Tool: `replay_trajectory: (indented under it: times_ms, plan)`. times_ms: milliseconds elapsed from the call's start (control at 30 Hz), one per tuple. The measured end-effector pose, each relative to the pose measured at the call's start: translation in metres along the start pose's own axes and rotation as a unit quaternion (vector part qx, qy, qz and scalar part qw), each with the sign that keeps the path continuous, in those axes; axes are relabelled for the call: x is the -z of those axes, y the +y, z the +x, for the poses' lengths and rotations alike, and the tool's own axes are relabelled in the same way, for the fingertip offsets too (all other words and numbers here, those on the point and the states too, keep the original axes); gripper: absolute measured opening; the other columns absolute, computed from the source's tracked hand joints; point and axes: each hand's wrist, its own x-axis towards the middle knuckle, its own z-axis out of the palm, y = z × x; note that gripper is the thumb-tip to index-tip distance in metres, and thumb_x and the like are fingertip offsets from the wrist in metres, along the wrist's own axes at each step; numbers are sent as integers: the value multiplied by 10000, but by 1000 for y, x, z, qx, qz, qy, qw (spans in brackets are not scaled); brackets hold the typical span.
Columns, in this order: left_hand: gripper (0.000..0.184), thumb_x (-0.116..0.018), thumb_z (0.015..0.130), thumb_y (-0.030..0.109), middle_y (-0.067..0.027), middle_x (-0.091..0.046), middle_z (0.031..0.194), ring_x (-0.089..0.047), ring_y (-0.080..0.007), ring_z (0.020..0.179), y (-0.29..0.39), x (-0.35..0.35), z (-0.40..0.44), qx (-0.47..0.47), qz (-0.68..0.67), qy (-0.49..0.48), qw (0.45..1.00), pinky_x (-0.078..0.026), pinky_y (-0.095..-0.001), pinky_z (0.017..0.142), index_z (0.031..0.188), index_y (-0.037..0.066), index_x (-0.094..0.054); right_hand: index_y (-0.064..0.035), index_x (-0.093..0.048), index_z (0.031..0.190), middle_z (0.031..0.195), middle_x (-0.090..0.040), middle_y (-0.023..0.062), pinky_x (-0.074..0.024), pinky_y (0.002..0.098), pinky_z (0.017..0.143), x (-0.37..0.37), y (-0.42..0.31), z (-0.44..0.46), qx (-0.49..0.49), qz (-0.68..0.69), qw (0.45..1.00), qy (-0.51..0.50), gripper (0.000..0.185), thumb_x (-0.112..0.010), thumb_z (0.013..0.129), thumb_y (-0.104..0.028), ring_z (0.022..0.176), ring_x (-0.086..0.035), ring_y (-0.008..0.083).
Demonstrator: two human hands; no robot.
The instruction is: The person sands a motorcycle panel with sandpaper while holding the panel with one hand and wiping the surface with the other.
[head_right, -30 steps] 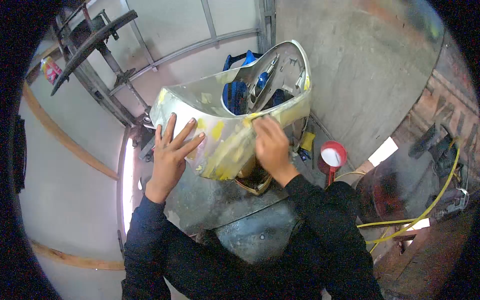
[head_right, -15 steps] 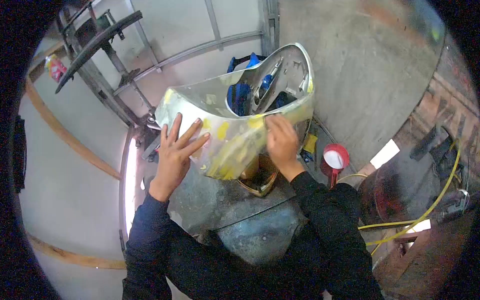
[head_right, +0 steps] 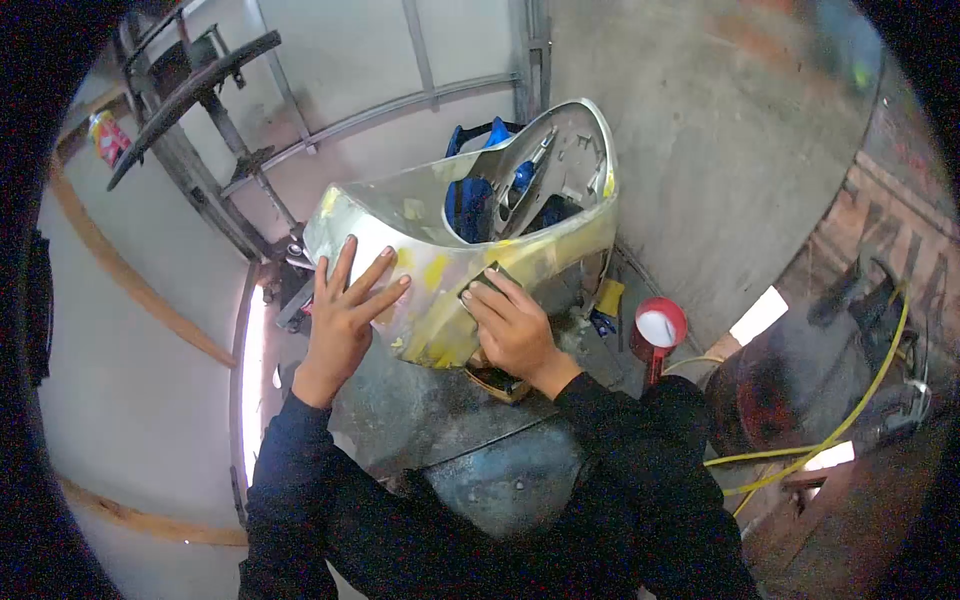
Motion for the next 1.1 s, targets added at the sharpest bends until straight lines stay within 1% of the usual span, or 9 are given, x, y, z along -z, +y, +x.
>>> replay_trajectory:
  times_ms: [67, 133, 300, 433, 533, 667, 767, 1000, 1100]
  plan:
    - [673, -589, 775, -122, 17, -519, 1546, -338, -399, 1503, -1, 1, -1, 1, -3, -9, 1000, -273, -706, 1143, 1274, 310, -716, 2, -719, 1115, 1157, -705, 176, -514, 475, 1038, -1, 4, -1, 3, 21, 1000, -3, 370, -587, 773, 51, 1175, -636, 407]
    - [654, -592, 775, -116, 20, -546, 1523, -342, -381, 1506, 2, 2, 1, 1, -3, 0, 1000, -277, -699, 1147, 1259, 303, -726, 8, -712, 1115, 1169, -693, 180, -508, 467, 1031, 1, 21, 8, -127, -2, 991, 42, 360, -603, 774, 55, 1169, -630, 413]
    - [651, -594, 778, -107, 19, -539, 1531, -342, -379, 1507, 2, 3, 2, 8, -7, 2, 1000, -271, -690, 1152, 1262, 308, -724, 10, -714, 1113, 1157, -698, 186, -505, 472, 1036, 5, -35, 10, -7, 52, 998, -29, 335, -601, 801, 43, 1176, -629, 408]
    - [644, -596, 783, -106, 18, -545, 1525, -345, -379, 1505, 5, 4, 3, 2, -12, 2, 1000, -262, -692, 1154, 1261, 305, -725, 8, -719, 1123, 1188, -689, 190, -502, 478, 1049, 1, 5, 6, -123, 17, 992, 23, 359, -610, 781, 28, 1210, -619, 413]
    - [628, -602, 782, -104, 22, -555, 1515, -351, -378, 1503, 1, 4, 3, 8, -8, 15, 1000, -272, -696, 1147, 1244, 300, -735, 10, -720, 1112, 1188, -690, 188, -500, 476, 1056, -6, -12, 7, -111, -21, 993, 26, 354, -612, 775, 21, 1218, -616, 418]
    - [629, -585, 781, -122, 19, -558, 1511, -353, -383, 1501, 2, 2, 3, 2, -10, 4, 1000, -283, -705, 1139, 1225, 293, -747, 17, -719, 1086, 1163, -698, 184, -493, 474, 1067, 4, -5, 8, 41, 65, 997, -32, 331, -629, 768, 8, 1195, -629, 412]
    - [626, -574, 800, -115, 18, -555, 1514, -354, -389, 1498, 4, 6, 4, 6, -13, 4, 1000, -279, -704, 1141, 1239, 299, -736, 11, -725, 1070, 1134, -707, 182, -501, 484, 1058, 1, 34, 8, -132, 9, 990, 41, 321, -623, 766, 10, 1157, -642, 415]
    - [581, -599, 817, -76, 18, -568, 1501, -367, -389, 1489, 0, 3, 1, 1, -5, 1, 1000, -286, -701, 1137, 1242, 297, -732, 0, -724, 1045, 1141, -704, 177, -515, 481, 1041, 1, -5, 8, 33, 25, 999, -9, 303, -590, 775, 31, 1141, -651, 404]
    - [575, -608, 813, -86, 23, -571, 1499, -357, -381, 1497, 4, 6, 0, 7, -2, 4, 1000, -289, -693, 1140, 1221, 296, -745, 14, -718, 1050, 1145, -701, 179, -521, 495, 1013, -2, 17, 11, -128, -13, 991, 39, 275, -597, 804, 29, 1109, -654, 411]
